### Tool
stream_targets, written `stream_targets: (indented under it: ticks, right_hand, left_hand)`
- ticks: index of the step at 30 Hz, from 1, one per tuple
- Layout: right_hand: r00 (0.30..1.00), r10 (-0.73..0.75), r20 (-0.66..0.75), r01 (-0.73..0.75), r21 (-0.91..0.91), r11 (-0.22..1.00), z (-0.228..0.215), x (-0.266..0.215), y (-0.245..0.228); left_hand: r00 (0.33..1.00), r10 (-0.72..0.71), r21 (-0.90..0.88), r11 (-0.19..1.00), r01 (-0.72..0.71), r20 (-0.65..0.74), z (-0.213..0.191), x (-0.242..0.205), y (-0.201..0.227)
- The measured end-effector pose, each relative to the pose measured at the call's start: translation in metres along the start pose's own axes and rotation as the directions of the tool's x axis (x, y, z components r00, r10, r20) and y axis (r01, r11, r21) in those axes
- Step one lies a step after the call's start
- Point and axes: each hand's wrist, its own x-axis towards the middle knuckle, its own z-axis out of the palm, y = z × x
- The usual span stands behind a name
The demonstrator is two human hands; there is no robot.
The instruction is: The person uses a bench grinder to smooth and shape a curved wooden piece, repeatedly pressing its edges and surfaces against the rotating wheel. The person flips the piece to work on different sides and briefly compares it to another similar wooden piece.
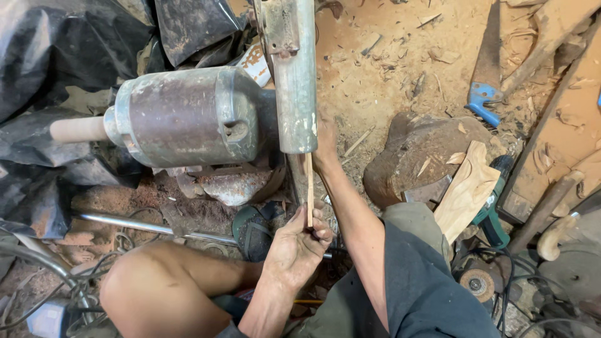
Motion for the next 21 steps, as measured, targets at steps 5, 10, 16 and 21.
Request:
stream_targets:
  ticks: [5,10,16,21]
  right_hand:
    - [0.998,0.064,-0.007,-0.064,-0.033,0.997,0.000,-0.041,-0.012]
    - [0.998,0.045,0.045,-0.038,-0.138,0.990,-0.006,-0.075,-0.025]
    - [0.998,0.030,0.060,-0.013,-0.268,0.963,-0.005,-0.113,-0.050]
    - [0.989,0.141,0.050,-0.115,-0.354,0.928,-0.006,-0.144,-0.069]
  left_hand:
    - [0.996,-0.009,0.007,1.000,0.010,-0.085,-0.014,-0.024,-0.015]
    - [0.993,-0.038,0.013,0.999,0.040,-0.113,-0.028,-0.047,-0.028]
    - [0.994,-0.046,0.046,0.998,0.050,-0.095,-0.035,-0.079,-0.043]
    - [0.984,-0.106,0.012,0.994,0.108,-0.143,-0.049,-0.103,-0.053]
